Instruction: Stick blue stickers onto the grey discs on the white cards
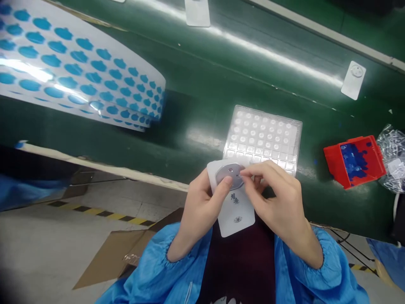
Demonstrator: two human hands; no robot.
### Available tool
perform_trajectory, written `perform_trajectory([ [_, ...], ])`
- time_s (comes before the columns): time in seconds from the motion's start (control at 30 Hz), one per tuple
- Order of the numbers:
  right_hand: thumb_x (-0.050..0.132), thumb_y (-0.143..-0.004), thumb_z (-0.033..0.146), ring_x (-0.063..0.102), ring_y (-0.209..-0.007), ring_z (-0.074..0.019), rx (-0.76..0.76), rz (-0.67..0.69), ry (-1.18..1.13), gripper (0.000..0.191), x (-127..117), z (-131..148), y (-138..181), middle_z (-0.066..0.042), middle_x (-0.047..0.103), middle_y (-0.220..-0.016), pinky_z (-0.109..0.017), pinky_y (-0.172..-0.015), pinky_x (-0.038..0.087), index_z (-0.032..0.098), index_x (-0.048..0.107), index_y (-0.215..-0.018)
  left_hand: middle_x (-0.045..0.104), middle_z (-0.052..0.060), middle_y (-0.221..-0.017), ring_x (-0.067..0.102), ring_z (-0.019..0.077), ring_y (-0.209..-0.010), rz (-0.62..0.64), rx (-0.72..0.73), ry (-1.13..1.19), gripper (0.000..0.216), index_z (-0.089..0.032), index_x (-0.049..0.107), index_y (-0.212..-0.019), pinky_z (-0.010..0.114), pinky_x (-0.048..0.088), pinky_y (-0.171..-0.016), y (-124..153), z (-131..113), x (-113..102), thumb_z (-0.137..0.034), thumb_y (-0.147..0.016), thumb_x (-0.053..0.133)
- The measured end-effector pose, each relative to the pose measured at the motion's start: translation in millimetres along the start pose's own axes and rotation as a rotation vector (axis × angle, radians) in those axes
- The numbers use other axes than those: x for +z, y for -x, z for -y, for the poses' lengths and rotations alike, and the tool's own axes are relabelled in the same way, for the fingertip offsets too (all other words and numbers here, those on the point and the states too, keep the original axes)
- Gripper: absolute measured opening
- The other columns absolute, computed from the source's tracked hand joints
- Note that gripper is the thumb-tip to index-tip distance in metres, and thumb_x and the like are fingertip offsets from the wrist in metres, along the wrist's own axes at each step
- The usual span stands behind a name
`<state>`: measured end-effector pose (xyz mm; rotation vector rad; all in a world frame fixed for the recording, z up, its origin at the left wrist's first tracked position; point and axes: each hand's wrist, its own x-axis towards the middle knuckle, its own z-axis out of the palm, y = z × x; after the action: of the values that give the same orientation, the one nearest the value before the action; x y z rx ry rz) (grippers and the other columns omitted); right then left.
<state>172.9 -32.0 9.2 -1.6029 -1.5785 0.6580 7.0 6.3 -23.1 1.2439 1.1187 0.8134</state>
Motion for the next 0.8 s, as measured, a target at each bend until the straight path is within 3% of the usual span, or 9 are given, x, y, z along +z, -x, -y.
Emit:
perform_trajectory([
  [0.17,0.067,-0.100,0.007,0.069,-0.076,-0.0123,-0.141,-0.031,0.103,0.017,2.2,0.9,-2.8,-0.001,0.076,-0.095,-0.027,-0.067,0.060,0.022,0.073,-0.103,0.069,-0.001,-0.079,0.062,0.0147,-0.068,0.003,0.009,-0.026,0.013,-0.019,0.071,-0.100,0.024,0.049,-0.061,0.6,-2.8,2.6,-0.026,-0.102,0.060],
  [0.37,0.067,-0.100,0.007,0.071,-0.075,-0.0134,-0.208,-0.034,0.160,0.020,4.4,-0.7,-2.9,-0.001,0.078,-0.094,-0.028,-0.066,0.062,0.024,0.076,-0.105,0.070,-0.001,-0.079,0.064,0.0159,-0.070,0.004,0.014,-0.029,0.013,-0.019,0.071,-0.099,0.025,0.050,-0.063,1.0,-4.5,1.7,-0.026,-0.101,0.060],
  [0.6,0.073,-0.101,0.021,0.075,-0.085,-0.0209,0.030,-0.097,-0.012,0.011,4.1,1.1,1.5,-0.003,0.080,-0.097,-0.037,-0.068,0.066,0.030,0.079,-0.102,0.073,0.002,-0.081,0.067,0.0185,-0.073,-0.011,-0.041,0.005,0.016,-0.019,0.073,-0.100,0.027,0.052,-0.063,1.0,-5.4,0.5,-0.030,-0.101,0.061],
  [0.8,0.082,-0.095,0.030,0.071,-0.068,-0.0142,0.276,-0.090,-0.166,0.004,2.1,0.9,0.2,-0.001,0.079,-0.091,-0.027,-0.060,0.064,0.026,0.080,-0.096,0.072,0.002,-0.080,0.066,0.0179,-0.070,-0.039,-0.054,0.013,0.016,-0.019,0.071,-0.097,0.026,0.051,-0.060,1.9,-4.8,0.6,-0.031,-0.100,0.062],
])
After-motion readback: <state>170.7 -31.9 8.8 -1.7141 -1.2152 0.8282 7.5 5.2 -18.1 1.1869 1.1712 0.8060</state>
